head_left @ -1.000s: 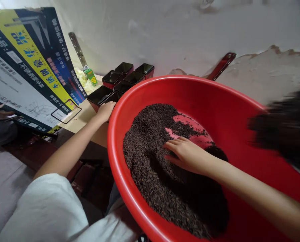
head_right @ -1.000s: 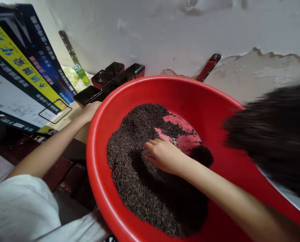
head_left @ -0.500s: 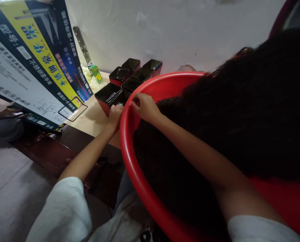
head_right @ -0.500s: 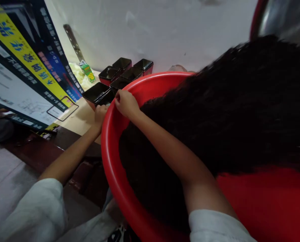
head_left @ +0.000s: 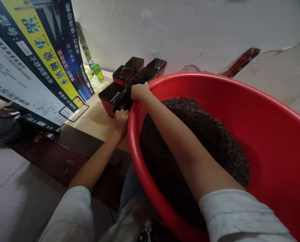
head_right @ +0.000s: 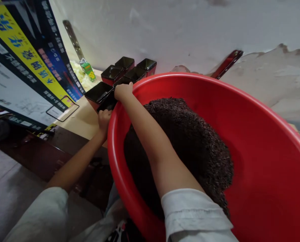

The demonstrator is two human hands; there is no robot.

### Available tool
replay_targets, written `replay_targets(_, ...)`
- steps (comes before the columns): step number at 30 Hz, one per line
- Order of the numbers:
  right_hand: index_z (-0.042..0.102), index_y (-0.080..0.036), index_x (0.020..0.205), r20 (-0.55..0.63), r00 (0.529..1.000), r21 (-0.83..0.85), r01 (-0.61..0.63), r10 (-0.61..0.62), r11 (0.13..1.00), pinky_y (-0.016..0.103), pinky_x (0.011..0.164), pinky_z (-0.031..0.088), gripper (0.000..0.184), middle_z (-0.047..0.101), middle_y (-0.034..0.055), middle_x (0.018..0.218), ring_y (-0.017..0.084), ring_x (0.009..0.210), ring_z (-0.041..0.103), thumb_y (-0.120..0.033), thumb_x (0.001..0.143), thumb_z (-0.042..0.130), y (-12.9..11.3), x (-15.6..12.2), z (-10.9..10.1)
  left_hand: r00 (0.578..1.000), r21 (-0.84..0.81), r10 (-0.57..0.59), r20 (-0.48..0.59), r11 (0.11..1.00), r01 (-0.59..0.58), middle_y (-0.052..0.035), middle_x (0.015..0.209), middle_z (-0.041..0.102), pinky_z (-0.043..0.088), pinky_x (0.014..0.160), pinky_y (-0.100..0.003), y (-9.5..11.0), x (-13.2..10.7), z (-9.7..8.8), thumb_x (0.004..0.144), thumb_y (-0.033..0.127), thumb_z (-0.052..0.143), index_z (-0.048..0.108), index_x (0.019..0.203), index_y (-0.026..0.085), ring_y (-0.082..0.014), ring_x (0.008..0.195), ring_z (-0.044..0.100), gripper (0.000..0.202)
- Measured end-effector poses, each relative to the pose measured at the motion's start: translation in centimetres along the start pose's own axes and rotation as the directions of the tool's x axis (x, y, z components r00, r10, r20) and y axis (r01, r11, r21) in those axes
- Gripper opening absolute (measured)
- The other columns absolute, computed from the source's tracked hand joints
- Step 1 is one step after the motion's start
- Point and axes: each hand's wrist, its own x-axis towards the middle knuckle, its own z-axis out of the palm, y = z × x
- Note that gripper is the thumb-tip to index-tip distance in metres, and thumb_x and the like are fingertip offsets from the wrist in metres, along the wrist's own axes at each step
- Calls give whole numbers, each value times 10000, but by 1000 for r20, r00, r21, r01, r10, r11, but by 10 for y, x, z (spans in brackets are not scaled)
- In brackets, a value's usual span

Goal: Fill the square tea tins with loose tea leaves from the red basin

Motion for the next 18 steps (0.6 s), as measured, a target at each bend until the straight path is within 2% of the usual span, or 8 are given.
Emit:
replay_targets(4, 648, -61, 1066, 83, 994, -54, -70, 75, 996, 550, 1001, 306, 308, 620, 216, 1151, 374, 1178, 526, -130, 777, 566, -11, 0, -7, 999, -8, -3, 35, 1000, 3, -87, 784, 640, 351, 696, -358, -2, 1, -1, 879, 113, 411, 604, 735, 174, -250, 816, 551, 249)
replay_targets(7, 644, -43, 1080, 94, 993, -80, -64, 72, 995, 503, 991, 328, 318, 616, 221, 1165, 350, 1161, 544, -90, 794, 514, -16, -4, -12, 999, -3, -3, 50, 1000, 3, -86, 787, 640, 344, 682, -352, -2, 2, -3, 866, 97, 431, 590, 718, 173, -247, 809, 546, 230)
replay_targets(11, 641, -50, 1076, 67, 998, -96, -5, 11, 995, 524, 1024, 277, 314, 632, 199, 1121, 335, 1148, 550, -84, 804, 488, -14, -10, -12, 999, 17, 13, 51, 1000, -14, -85, 721, 613, 336, 663, -350, 2, -3, -8, 856, 81, 437, 569, 670, 172, -238, 744, 536, 246)
replay_targets(14, 640, -51, 1065, 54, 996, -97, 73, -68, 993, 562, 1022, 261, 308, 640, 190, 1089, 345, 1141, 551, -78, 790, 504, -10, -12, -10, 999, 41, 40, 20, 998, -41, -81, 674, 596, 331, 650, -349, 2, -11, -14, 885, 81, 373, 581, 674, 176, -230, 700, 526, 312)
replay_targets(18, 652, -30, 1037, 87, 978, -64, 194, -188, 979, 499, 953, 387, 326, 653, 216, 1064, 355, 1088, 590, -47, 729, 548, -15, -20, -9, 993, 72, 111, -44, 992, -108, -80, 627, 600, 314, 615, -351, -3, -34, -29, 931, 122, 286, 663, 807, 177, -222, 658, 535, 401)
